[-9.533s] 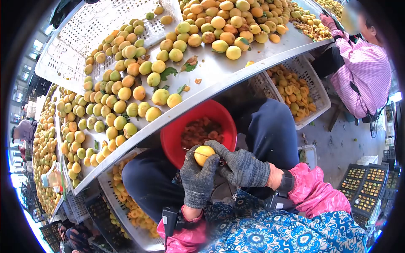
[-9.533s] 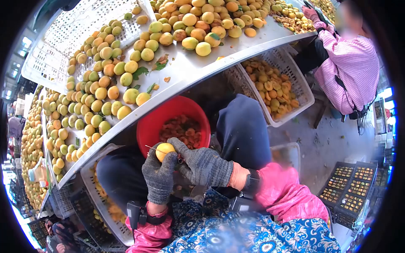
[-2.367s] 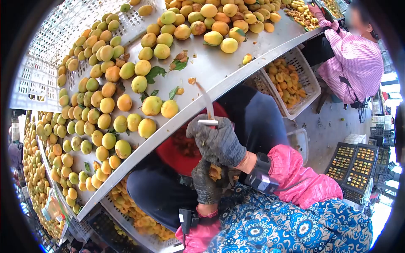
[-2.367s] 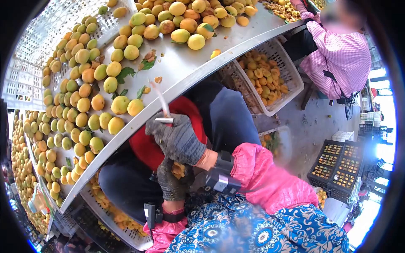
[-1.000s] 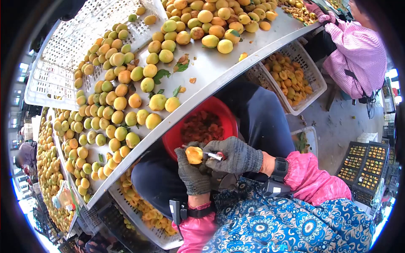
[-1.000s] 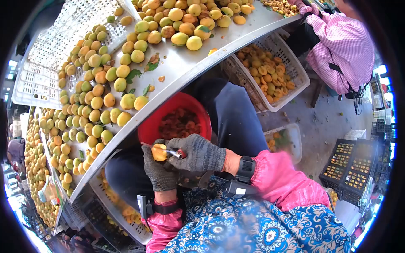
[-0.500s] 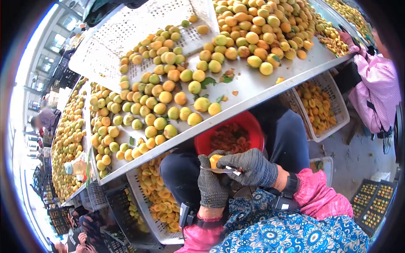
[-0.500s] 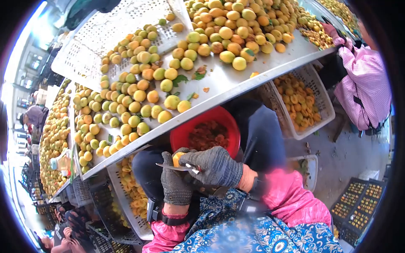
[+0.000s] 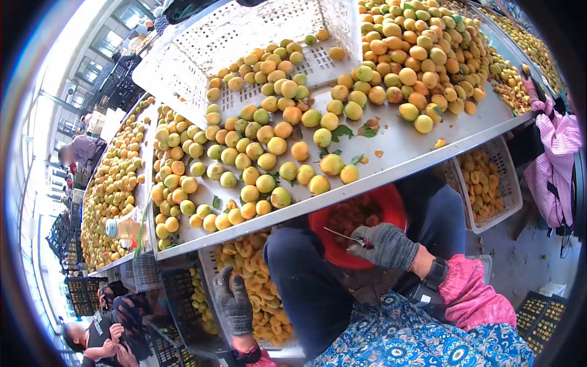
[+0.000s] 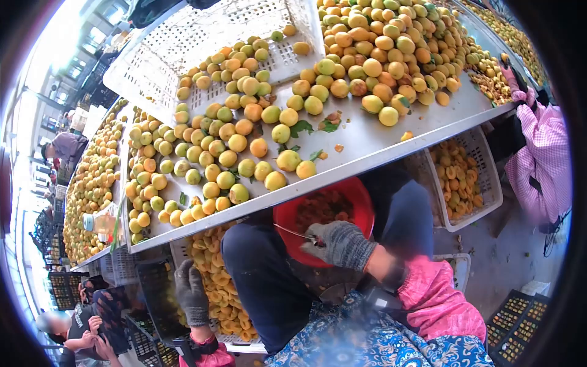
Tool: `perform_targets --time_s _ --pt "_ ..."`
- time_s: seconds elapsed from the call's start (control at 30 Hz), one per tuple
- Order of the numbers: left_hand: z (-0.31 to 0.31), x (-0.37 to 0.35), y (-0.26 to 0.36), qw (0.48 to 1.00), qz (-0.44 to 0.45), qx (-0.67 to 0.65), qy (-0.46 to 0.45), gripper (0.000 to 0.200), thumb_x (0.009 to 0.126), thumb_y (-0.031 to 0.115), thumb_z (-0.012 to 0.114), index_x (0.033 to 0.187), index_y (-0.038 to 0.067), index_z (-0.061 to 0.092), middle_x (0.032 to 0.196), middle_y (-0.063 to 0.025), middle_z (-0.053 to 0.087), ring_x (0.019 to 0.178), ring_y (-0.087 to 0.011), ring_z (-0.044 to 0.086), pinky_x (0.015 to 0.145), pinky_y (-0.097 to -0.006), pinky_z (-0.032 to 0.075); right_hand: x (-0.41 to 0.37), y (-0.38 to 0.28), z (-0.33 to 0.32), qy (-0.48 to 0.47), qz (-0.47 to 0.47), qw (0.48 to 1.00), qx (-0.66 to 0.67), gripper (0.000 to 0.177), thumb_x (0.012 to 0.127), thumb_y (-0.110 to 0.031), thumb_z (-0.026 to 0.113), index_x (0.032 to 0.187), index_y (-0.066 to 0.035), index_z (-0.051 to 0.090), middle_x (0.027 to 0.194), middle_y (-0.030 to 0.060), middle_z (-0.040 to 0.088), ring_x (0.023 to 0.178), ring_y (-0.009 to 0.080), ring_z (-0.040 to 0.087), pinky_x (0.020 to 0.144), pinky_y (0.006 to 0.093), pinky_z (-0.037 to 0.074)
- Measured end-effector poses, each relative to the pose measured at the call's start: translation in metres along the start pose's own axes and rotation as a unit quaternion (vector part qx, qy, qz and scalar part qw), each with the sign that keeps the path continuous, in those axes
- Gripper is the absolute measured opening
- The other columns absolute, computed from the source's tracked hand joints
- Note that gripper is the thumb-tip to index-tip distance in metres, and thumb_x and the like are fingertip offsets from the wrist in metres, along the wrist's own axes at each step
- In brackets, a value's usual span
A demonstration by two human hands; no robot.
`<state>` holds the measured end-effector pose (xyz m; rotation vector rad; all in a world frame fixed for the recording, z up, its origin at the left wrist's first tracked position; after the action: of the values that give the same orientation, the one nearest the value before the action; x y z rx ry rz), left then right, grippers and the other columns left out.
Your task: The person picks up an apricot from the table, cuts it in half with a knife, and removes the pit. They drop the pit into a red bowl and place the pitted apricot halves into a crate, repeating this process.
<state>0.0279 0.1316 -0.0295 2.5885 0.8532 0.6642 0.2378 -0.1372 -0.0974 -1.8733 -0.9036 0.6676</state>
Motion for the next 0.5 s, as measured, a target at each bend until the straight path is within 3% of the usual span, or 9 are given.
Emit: perform_targets --time_s 0.03,0.07,0.1,0.2,0.23,0.33,0.37,0.43,0.5 --pt "0.0 0.003 -0.009 1.0 0.0 0.002 0.004 0.027 0.096 0.025 0.052 0.108 0.001 0.059 0.09 -0.0065 0.06 0.084 -0.0179 0.061 0.074 -0.0303 0.05 -0.002 0.02 0.008 -0.031 0.042 0.991 -0.12 0.02 0.081 -0.024 0.064 0.087 -0.004 0.06 0.075 0.0159 0.064 0.072 0.0345 0.064 0.065 0.0429 0.051" --pt "0.001 0.013 -0.014 0.999 -0.038 -0.027 -0.01 0.025 0.093 0.019 0.055 0.109 -0.001 0.058 0.095 -0.0107 0.06 0.091 -0.0226 0.059 0.082 -0.0335 0.047 -0.004 0.036 0.011 -0.059 0.082 0.966 -0.238 0.021 0.082 -0.025 0.062 0.086 -0.005 0.059 0.074 0.0176 0.064 0.072 0.036 0.063 0.064 0.0452 0.05" --pt "0.004 0.023 -0.017 0.995 -0.078 -0.054 -0.025 0.025 0.09 0.013 0.058 0.109 -0.002 0.057 0.1 -0.0149 0.06 0.099 -0.0272 0.058 0.089 -0.0366 0.044 -0.005 0.041 0.012 -0.059 0.08 0.966 -0.237 0.021 0.082 -0.025 0.062 0.086 -0.005 0.059 0.074 0.0176 0.064 0.072 0.036 0.063 0.064 0.0452 0.05" --pt "0.019 0.086 0.008 0.993 -0.054 -0.105 -0.02 0.022 0.091 0.013 0.056 0.108 -0.002 0.057 0.1 -0.0161 0.06 0.093 -0.0279 0.059 0.085 -0.0345 0.046 0.0 0.04 0.007 -0.024 0.058 0.982 -0.18 0.022 0.083 -0.026 0.06 0.088 -0.004 0.059 0.071 0.0193 0.062 0.069 0.0371 0.062 0.064 0.0479 0.049" --pt "0.026 0.116 0.022 0.997 0.043 -0.069 -0.012 0.022 0.091 0.013 0.056 0.107 -0.001 0.058 0.099 -0.0158 0.06 0.091 -0.0289 0.06 0.082 -0.034 0.047 0.002 0.039 0.005 -0.024 0.057 0.982 -0.179 0.022 0.083 -0.026 0.06 0.088 -0.004 0.059 0.071 0.0193 0.062 0.069 0.0371 0.062 0.064 0.0479 0.049" --pt "0.061 0.195 0.035 0.989 0.148 0.004 -0.004 0.024 0.088 0.015 0.057 0.107 0.002 0.059 0.102 -0.0167 0.062 0.094 -0.0328 0.06 0.082 -0.0379 0.048 0.005 0.044 -0.002 -0.019 0.062 0.979 -0.194 0.026 0.084 -0.029 0.061 0.088 -0.004 0.059 0.07 0.0189 0.062 0.068 0.0365 0.062 0.061 0.0471 0.048" --pt "0.08 0.221 0.027 0.989 0.141 0.016 -0.035 0.026 0.088 0.014 0.058 0.111 0.002 0.06 0.105 -0.0163 0.063 0.092 -0.0296 0.062 0.081 -0.0352 0.048 0.004 0.044 -0.002 -0.02 0.06 0.979 -0.192 0.028 0.084 -0.031 0.061 0.089 -0.004 0.059 0.069 0.0184 0.061 0.067 0.0362 0.061 0.059 0.0465 0.048" --pt "0.112 0.262 0.02 0.984 0.165 0.036 -0.057 0.031 0.088 0.022 0.06 0.111 0.002 0.061 0.102 -0.0181 0.064 0.09 -0.0322 0.063 0.082 -0.0374 0.049 0.009 0.042 -0.007 -0.019 0.061 0.981 -0.185 0.029 0.085 -0.033 0.061 0.09 -0.004 0.059 0.068 0.018 0.061 0.066 0.0358 0.061 0.057 0.046 0.048" --pt "0.149 0.29 0.006 0.977 0.129 0.107 -0.132 0.033 0.087 0.028 0.061 0.106 0.002 0.063 0.099 -0.0194 0.065 0.092 -0.034 0.063 0.082 -0.0396 0.049 0.011 0.046 -0.004 -0.057 0.107 0.974 -0.194 0.032 0.086 -0.035 0.061 0.092 -0.004 0.058 0.068 0.0178 0.06 0.064 0.0356 0.06 0.054 0.0449 0.047"
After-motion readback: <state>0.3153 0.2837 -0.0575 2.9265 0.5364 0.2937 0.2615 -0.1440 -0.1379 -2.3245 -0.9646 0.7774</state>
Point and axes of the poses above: each hand's wrist, its own x-axis towards the middle knuckle, its own z-axis out of the palm, y = z × x, the point moved 9 cm from there along x, towards the middle knuckle
